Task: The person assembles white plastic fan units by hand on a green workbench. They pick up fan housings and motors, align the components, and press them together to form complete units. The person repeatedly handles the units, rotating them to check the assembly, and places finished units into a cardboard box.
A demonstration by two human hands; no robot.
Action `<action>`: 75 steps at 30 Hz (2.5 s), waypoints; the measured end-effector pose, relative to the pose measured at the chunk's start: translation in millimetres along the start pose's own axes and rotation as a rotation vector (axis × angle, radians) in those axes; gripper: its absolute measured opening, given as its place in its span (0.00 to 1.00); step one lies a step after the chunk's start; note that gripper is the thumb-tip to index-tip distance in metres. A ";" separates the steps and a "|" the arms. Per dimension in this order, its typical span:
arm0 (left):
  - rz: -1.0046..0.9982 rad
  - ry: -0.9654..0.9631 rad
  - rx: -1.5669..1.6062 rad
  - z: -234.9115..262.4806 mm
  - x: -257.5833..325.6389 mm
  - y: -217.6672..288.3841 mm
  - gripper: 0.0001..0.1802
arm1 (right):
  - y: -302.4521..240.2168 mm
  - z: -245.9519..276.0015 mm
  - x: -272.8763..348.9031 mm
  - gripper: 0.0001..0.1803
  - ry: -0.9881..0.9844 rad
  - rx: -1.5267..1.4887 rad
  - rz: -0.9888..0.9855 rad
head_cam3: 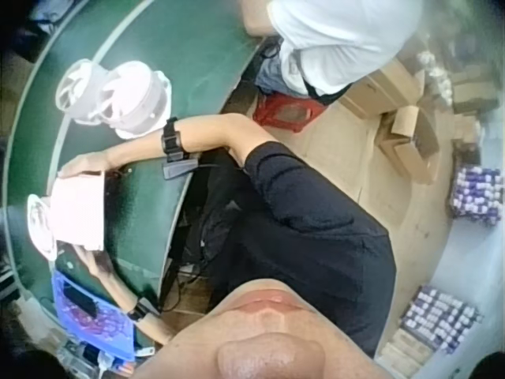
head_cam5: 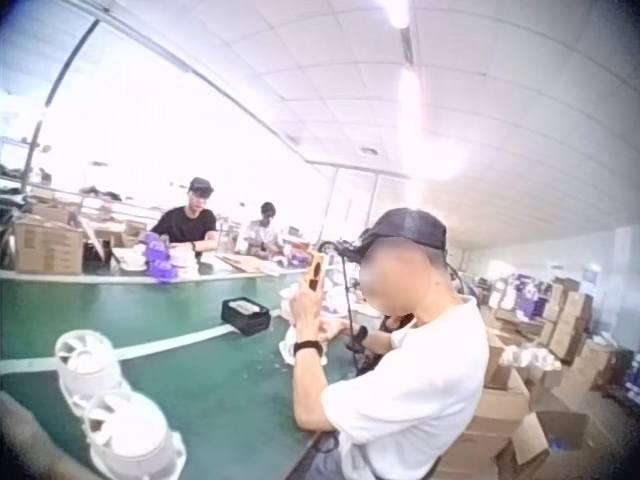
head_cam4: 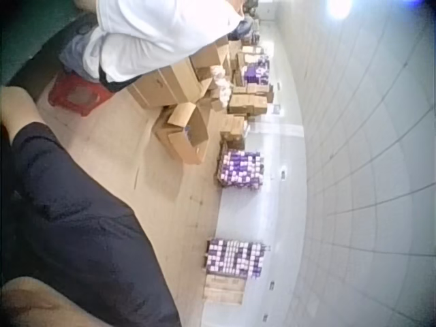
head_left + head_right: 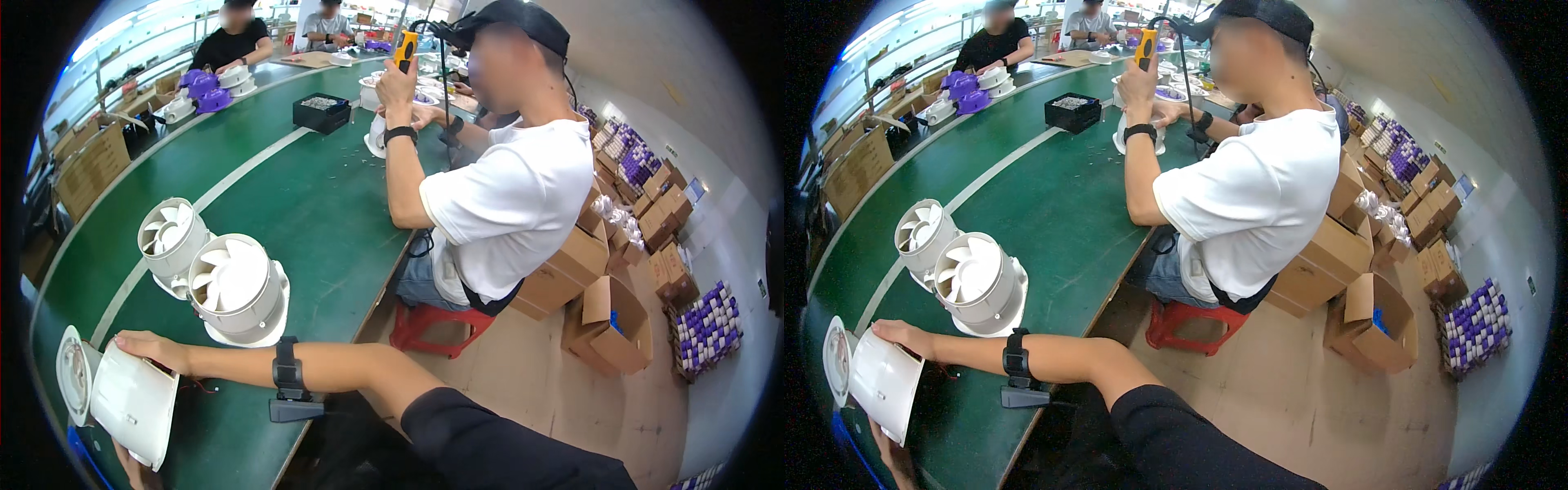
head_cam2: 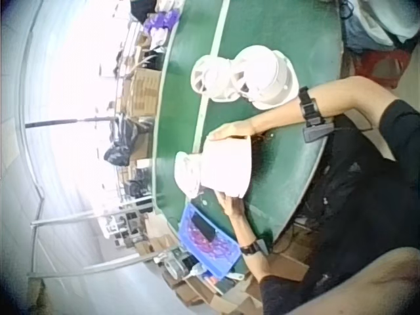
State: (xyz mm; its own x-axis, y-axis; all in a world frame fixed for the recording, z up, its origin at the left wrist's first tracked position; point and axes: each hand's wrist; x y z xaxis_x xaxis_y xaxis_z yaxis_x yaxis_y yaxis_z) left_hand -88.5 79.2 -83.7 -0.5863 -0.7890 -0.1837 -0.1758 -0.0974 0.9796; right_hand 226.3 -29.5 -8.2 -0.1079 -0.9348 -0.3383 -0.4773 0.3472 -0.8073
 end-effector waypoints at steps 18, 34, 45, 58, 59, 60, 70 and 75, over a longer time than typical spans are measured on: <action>-0.241 0.311 -0.281 -75.1 9.2 5.4 0.51 | -6.8 6.6 23.8 0.19 0.115 0.382 0.324; -0.233 0.198 -0.176 -128.5 10.8 82.5 0.42 | -16.8 -13.2 22.3 0.36 0.091 0.391 0.049; -0.253 0.062 -0.232 -125.0 14.8 85.2 0.61 | -9.6 -10.0 27.2 0.37 0.096 0.228 -0.015; -0.304 0.075 -0.249 -123.2 9.3 83.1 0.62 | -5.3 1.3 19.8 0.39 0.141 0.233 -0.030; -0.299 0.076 -0.235 -124.8 8.7 82.1 0.62 | -5.5 1.5 21.1 0.40 0.152 0.224 -0.040; -0.295 0.077 -0.221 -125.8 7.5 81.4 0.61 | -5.0 1.9 21.3 0.40 0.163 0.216 -0.049; -0.452 0.348 -0.380 -130.6 18.5 85.3 0.53 | 4.7 10.7 14.8 0.43 0.204 0.062 -0.111; -0.690 0.427 -0.567 -132.3 19.0 92.4 0.51 | 4.9 8.4 20.0 0.43 0.219 0.351 0.068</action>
State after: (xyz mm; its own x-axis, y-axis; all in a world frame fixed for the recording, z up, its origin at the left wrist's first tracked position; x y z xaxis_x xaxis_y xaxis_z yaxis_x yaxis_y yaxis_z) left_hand -11.3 -25.1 14.1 -0.1437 -0.5916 -0.7933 0.0988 -0.8062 0.5833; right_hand 229.1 -45.9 -23.0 -0.3302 -0.8895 -0.3159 -0.1406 0.3773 -0.9154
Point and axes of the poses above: each hand's wrist, its own x-axis away from the middle knuckle, its own z-axis out of the back of the hand, y = z × x, and after that the axes turned 12 degrees about y, right-handed
